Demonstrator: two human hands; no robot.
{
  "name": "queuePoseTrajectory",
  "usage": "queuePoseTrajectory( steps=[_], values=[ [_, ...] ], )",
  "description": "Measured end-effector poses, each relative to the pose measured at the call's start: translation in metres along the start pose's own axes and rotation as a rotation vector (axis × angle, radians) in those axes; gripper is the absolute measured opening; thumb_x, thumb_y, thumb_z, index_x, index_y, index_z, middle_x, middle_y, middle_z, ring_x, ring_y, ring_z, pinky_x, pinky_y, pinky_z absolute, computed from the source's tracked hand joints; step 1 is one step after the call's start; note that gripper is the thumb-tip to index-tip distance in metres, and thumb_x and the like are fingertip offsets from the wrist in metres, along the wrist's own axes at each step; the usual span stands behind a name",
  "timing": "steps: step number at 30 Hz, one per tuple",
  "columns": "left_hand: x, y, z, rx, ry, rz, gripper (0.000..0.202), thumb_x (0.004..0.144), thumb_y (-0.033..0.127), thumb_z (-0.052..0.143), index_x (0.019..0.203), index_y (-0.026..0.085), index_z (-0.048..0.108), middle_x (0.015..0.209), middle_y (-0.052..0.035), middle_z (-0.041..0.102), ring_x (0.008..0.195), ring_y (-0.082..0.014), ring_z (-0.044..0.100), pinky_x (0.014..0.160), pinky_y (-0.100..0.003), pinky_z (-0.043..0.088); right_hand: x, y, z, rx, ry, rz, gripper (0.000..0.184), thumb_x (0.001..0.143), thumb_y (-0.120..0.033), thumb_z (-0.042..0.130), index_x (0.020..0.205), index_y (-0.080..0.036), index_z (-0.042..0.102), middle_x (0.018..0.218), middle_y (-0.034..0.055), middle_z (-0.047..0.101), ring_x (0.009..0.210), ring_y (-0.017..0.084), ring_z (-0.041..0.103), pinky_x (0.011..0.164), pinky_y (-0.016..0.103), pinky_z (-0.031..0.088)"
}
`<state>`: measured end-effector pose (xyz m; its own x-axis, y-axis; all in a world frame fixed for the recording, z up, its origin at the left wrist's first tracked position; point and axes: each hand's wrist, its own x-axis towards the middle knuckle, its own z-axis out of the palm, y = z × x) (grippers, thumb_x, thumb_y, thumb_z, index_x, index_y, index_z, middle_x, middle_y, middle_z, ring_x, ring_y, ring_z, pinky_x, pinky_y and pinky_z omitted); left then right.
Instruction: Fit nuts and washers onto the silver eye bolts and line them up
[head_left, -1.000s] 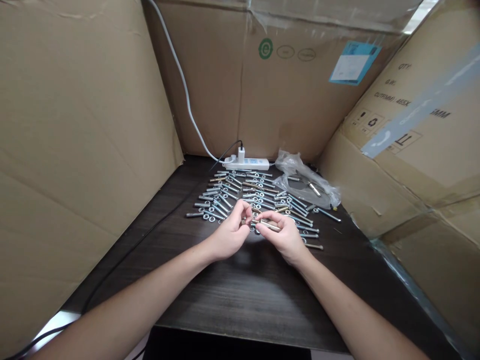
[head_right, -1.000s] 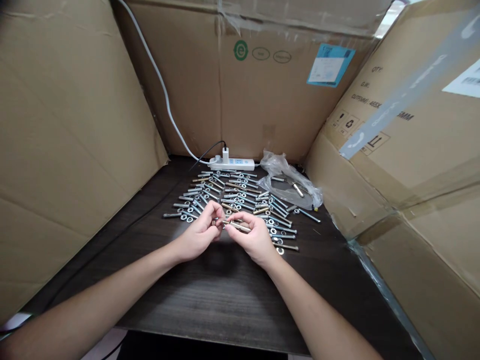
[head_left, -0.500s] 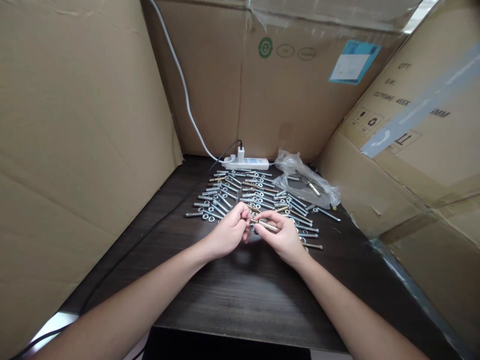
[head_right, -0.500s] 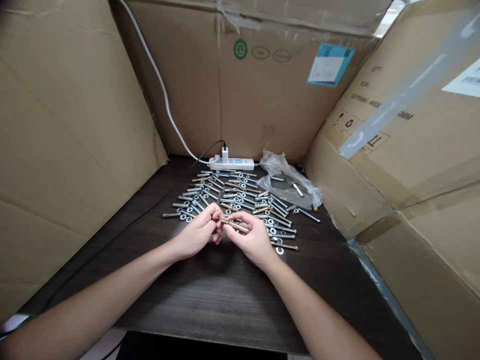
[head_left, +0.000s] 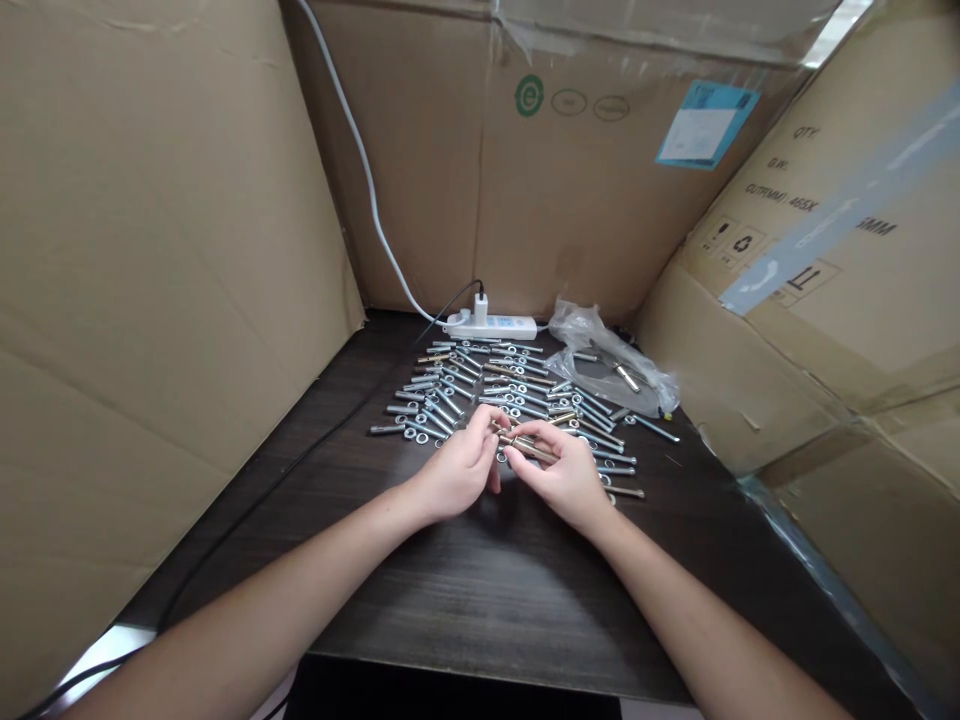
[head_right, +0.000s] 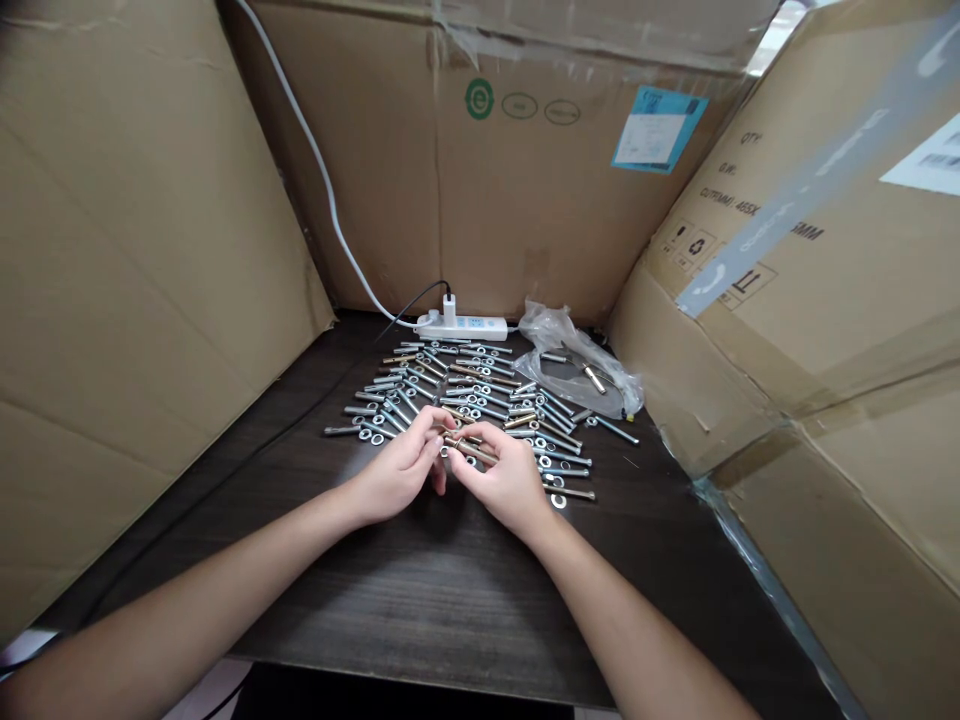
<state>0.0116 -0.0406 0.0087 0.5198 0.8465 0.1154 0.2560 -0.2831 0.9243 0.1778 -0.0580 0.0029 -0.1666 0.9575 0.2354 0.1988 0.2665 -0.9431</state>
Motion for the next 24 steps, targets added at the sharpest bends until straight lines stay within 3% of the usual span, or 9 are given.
queuePoseTrajectory(
  steps=[6,16,24],
  values=[
    [-0.0032,0.0061,-0.0015,0.265,0.006,0.082,0.024,0.094,0.021,0.03,0.115,0.02,0.041,0.062,0.0038,0.052,0.057,-0.0127,0.054,0.062,-0.025,0.041,0.0018,-0.0005,-0.0025,-0.005,0.024,0.037,0.023,0.077,-0.029,0.066,0.095,-0.016,0.061,0.092,0.007,0.07,0.086,0.022,0.068,0.075,0.032,0.057],
    [0.0004,0.0047,0.0002,0.053,0.09,0.142,0.019,0.095,0.029,0.036,0.107,0.018,0.046,0.086,-0.0028,0.06,0.078,-0.0144,0.058,0.073,-0.027,0.046,0.0048,-0.0038,-0.0069,0.174,-0.036,0.117,0.025,0.076,-0.035,0.068,0.09,-0.015,0.063,0.078,0.0037,0.069,0.073,0.017,0.066,0.067,0.027,0.052],
    [-0.0006,0.007,-0.0036,0.153,0.057,0.201,0.018,0.093,0.026,0.04,0.107,0.019,0.05,0.096,-0.0033,0.06,0.085,-0.0147,0.056,0.077,-0.027,0.045,0.0049,-0.0055,-0.0088,0.068,-0.053,0.067,0.021,0.081,-0.035,0.062,0.085,-0.015,0.065,0.08,0.0034,0.066,0.073,0.016,0.06,0.064,0.025,0.047]
  ],
)
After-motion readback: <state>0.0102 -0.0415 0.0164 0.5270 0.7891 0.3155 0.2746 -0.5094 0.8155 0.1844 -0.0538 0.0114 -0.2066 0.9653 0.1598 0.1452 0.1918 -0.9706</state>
